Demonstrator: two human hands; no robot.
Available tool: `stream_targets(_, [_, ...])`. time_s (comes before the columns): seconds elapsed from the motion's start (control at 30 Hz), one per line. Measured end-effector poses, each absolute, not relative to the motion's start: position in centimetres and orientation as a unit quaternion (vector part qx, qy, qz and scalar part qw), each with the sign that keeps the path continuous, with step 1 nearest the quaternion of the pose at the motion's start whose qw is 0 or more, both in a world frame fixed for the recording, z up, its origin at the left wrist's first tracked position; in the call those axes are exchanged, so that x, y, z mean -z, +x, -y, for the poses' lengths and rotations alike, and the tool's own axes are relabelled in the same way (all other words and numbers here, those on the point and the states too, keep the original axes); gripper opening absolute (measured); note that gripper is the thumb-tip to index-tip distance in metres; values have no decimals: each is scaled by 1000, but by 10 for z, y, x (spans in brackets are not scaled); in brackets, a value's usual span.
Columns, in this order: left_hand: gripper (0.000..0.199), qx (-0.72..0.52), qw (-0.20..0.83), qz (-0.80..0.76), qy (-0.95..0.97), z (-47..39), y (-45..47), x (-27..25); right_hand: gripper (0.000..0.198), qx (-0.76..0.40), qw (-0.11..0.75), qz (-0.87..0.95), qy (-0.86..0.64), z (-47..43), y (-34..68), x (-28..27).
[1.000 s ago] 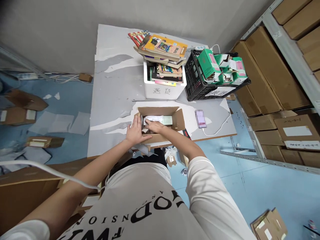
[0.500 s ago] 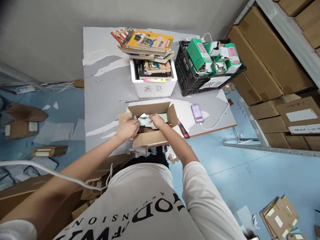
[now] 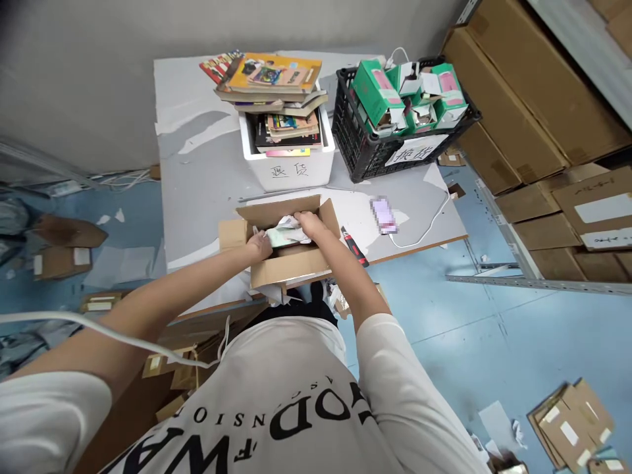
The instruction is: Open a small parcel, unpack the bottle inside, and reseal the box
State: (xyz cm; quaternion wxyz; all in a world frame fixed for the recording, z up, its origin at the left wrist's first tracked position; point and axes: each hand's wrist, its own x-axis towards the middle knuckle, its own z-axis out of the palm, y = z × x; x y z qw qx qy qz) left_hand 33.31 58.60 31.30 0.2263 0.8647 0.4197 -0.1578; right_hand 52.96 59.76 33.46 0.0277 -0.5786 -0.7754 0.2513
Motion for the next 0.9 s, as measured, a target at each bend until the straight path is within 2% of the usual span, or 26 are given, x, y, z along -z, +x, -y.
stream_targets(0.13, [11, 210, 195, -397, 872, -595, 323, -341, 28, -240, 41, 793, -558, -597, 531, -355])
stream_targets(0.23, [15, 162, 176, -359, 902, -595, 306, -376, 18, -269, 119, 788, -540, -591, 539, -377])
stream_targets(0.3, [20, 64, 176, -384, 904, -587, 289, -400, 15, -307, 192, 764, -534, -588, 543, -395])
stream_targets(0.43, [27, -215, 188, -564, 775, -559, 232, -431, 24, -376, 332, 690, -522, -597, 517, -427])
stream_targets(0.53, [21, -362, 182, -666, 626, -541, 174, -424, 31, -430, 376, 673, -470, -613, 448, -437])
stream_targets(0.6, [18, -416, 221, -715, 516, -532, 138, -404, 32, -450, 356, 683, -452, -619, 386, -431])
stream_targets(0.7, [14, -468, 336, -766, 284, -520, 100, -362, 33, -454, 282, 693, -484, -611, 297, -405])
stream_targets(0.8, [14, -441, 396, -797, 118, -507, 89, -319, 32, -423, 168, 703, -546, -589, 241, -371])
stream_targets(0.9, [13, -409, 418, -808, 71, -498, 93, -286, 33, -381, 42, 708, -594, -567, 226, -345])
